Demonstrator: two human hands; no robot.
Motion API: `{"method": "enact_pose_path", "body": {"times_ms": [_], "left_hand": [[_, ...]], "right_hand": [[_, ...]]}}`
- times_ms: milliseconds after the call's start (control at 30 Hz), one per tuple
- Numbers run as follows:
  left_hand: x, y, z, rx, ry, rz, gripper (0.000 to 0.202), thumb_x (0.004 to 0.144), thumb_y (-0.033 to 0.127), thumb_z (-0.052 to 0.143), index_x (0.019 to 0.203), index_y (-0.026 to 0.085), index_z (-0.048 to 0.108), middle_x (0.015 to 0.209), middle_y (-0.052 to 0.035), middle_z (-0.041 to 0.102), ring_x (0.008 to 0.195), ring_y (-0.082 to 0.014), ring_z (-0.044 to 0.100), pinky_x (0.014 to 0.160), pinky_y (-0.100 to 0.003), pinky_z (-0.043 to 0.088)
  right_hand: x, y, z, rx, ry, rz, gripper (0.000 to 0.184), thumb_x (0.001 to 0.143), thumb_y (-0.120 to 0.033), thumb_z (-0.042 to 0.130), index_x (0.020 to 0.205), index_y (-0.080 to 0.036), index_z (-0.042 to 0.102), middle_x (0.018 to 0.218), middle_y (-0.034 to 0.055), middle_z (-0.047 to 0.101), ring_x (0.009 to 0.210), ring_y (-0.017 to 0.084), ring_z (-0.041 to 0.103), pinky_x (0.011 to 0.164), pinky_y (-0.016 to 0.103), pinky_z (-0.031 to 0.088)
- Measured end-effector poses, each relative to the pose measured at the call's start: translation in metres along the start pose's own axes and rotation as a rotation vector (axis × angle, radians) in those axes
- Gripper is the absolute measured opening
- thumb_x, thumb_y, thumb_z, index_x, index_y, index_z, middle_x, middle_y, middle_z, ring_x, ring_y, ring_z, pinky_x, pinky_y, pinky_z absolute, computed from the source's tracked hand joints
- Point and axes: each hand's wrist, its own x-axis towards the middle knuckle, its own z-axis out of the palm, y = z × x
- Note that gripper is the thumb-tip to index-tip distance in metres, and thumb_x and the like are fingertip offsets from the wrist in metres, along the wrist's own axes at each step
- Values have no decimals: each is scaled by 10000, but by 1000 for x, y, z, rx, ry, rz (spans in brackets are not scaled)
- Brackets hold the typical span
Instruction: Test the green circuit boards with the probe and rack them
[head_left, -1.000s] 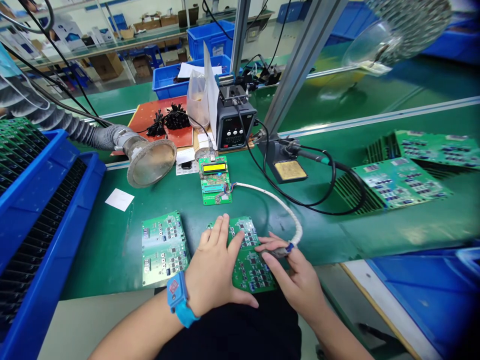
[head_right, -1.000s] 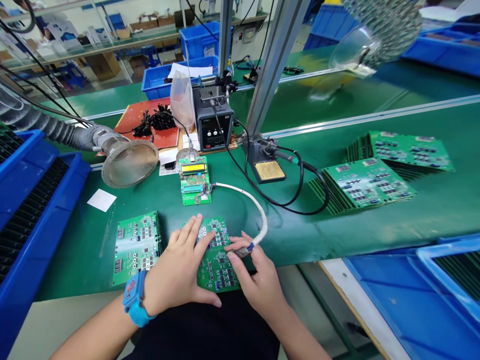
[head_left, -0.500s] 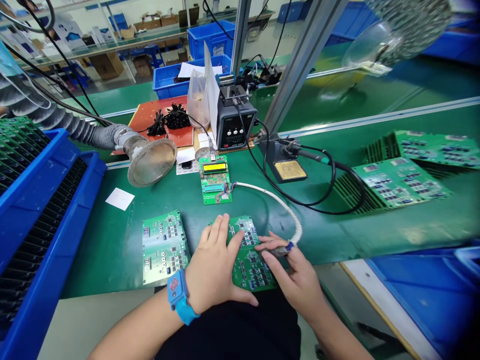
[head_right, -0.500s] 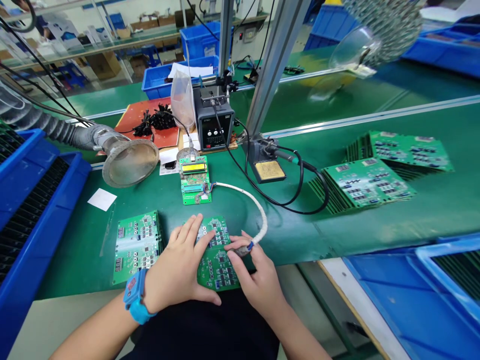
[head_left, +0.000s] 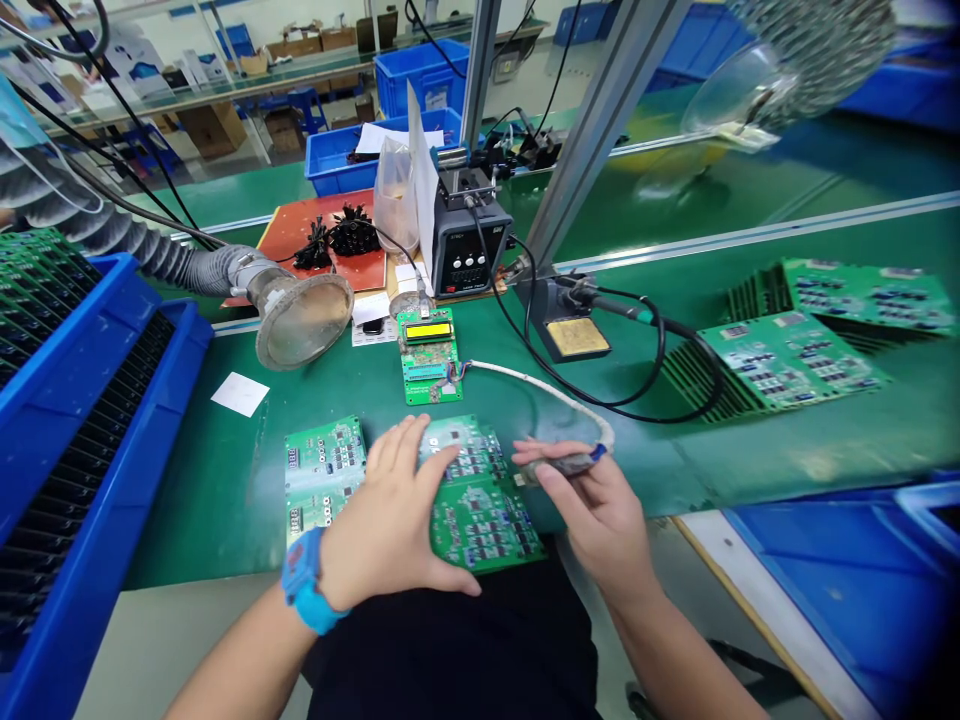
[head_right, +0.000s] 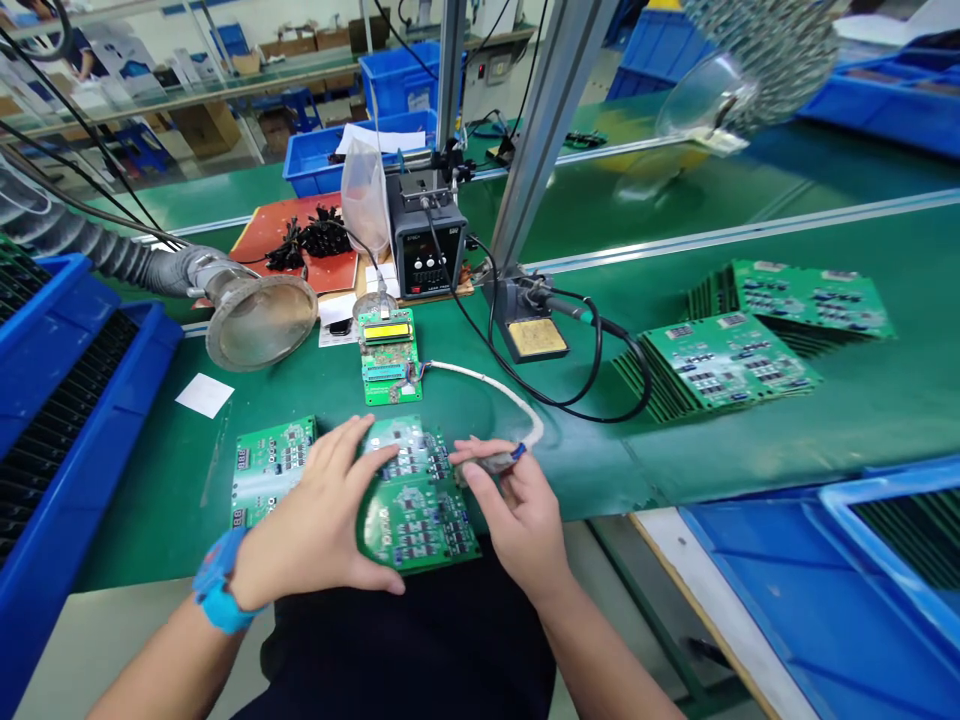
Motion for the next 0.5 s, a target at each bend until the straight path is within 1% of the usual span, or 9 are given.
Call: {"method": "enact_pose_path", "body": {"times_ms": [67,133,233,300,333,367,400,467,500], "left_hand": [[-19,-20,-13,7,13,-15,1161,488,700,801,1404,148,350,1497,-260,217,1382,-466,195,1062,-652,258],[-39,-45,-22,25,22,-76,1110,552,686,780,1424,189,306,1509,-239,198,1382,-472,193,1037,-654,300],[-64,-81,-26,63,-5,-164,1063,613,654,769,1441,211,269,1511,-238,193,1388,-479,170,1030,-654,308],[-72,-92,-24,80,-43,-184,1060,627,660,759,1448,216,257,1523,-246,164,1392,-494,118,1030,-674,282],[-73,-92,-22,90,-45,-185,1072,622,674,753,1452,217,253,1535,-249,126,1390,-506,79,1028,-691,260],[-72,-88,-20,102,-29,-179,1082,620,688,745,1457,215,248,1545,-250,79,1386,-514,36,1028,-707,234],[-68,-79,-17,114,7,-165,1077,632,695,732,1460,207,246,1553,-245,37,1384,-514,-3,1032,-718,204],[-56,-51,-9,126,100,-111,998,697,675,695,1455,186,268,1563,-223,11,1394,-478,-43,1060,-705,159],[-47,-35,-4,109,136,-69,902,759,633,667,1443,179,295,1567,-207,46,1410,-441,-30,1081,-680,156]], "right_hand": [[11,4,5,21,8,36,124,883,-349,579,934,-237,561,891,54,717,1006,230,665,913,418,520],[20,11,10,5,-2,66,171,865,-381,593,939,-230,561,913,65,712,974,230,668,891,418,523],[29,21,15,-15,-24,94,212,858,-400,592,967,-223,554,945,73,705,936,216,665,877,406,516],[32,24,16,-23,-39,99,219,862,-399,585,986,-223,543,951,71,703,928,208,661,872,397,509],[33,24,17,-30,-45,98,219,866,-397,581,992,-223,539,953,69,702,928,206,658,872,393,506],[33,24,17,-39,-51,95,215,869,-394,576,994,-223,536,955,68,700,929,204,656,873,390,502],[34,25,17,-52,-59,89,211,872,-391,571,995,-222,536,954,66,700,928,204,654,873,389,500],[35,25,18,-87,-81,70,204,878,-383,563,998,-220,537,952,62,700,926,204,653,873,386,496],[35,25,18,-109,-93,56,198,881,-378,559,999,-219,538,950,61,700,924,204,654,873,386,494]]}}
